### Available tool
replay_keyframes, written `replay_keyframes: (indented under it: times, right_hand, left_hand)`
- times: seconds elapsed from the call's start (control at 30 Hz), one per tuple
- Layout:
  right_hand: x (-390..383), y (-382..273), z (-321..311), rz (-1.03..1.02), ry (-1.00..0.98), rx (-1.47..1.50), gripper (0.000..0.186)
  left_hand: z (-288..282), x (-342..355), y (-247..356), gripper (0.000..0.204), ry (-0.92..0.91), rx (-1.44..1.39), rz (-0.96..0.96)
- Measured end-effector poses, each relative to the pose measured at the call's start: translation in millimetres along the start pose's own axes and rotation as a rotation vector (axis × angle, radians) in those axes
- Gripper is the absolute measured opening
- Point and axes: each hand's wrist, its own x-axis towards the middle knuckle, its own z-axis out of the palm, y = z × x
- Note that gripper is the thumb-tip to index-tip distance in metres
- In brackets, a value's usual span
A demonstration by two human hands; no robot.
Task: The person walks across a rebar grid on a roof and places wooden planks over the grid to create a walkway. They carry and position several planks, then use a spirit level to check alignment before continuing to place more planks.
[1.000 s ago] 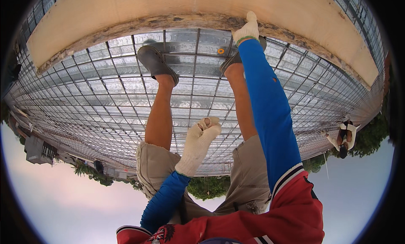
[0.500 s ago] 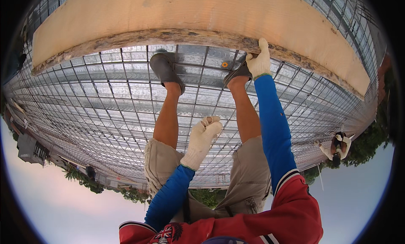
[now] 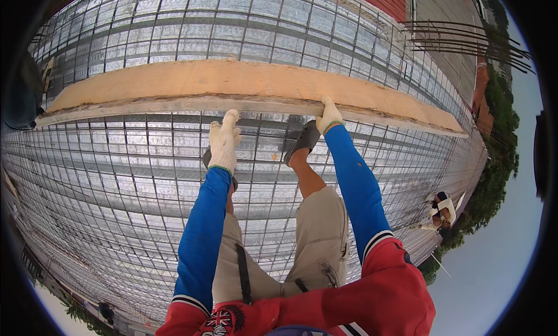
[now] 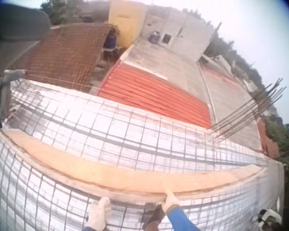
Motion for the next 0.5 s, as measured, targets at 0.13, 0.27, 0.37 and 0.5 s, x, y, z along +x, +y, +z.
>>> replay_keyframes:
  times: [0.13,0.27,0.37,0.5]
  right_hand:
    - [-28,-7,21,-0.002,0.037,-0.068,0.063]
    - [-49,-15,25,0.095,0.065,0.011,0.049]
    - [-61,-32,21,0.172,-0.052,-0.038,0.049]
    - [-67,-72,-30,0.330,-0.335,-0.199,0.049]
  left_hand:
    - [46,16,47,0.093,0.135,-0.011,-0.040]
    - [57,57,22,0.079,0.329,0.031,0.081]
    - [84,62,35,0.069,0.497,0.003,0.071]
    - [70,92,46,0.073,0.563,0.023,0.046]
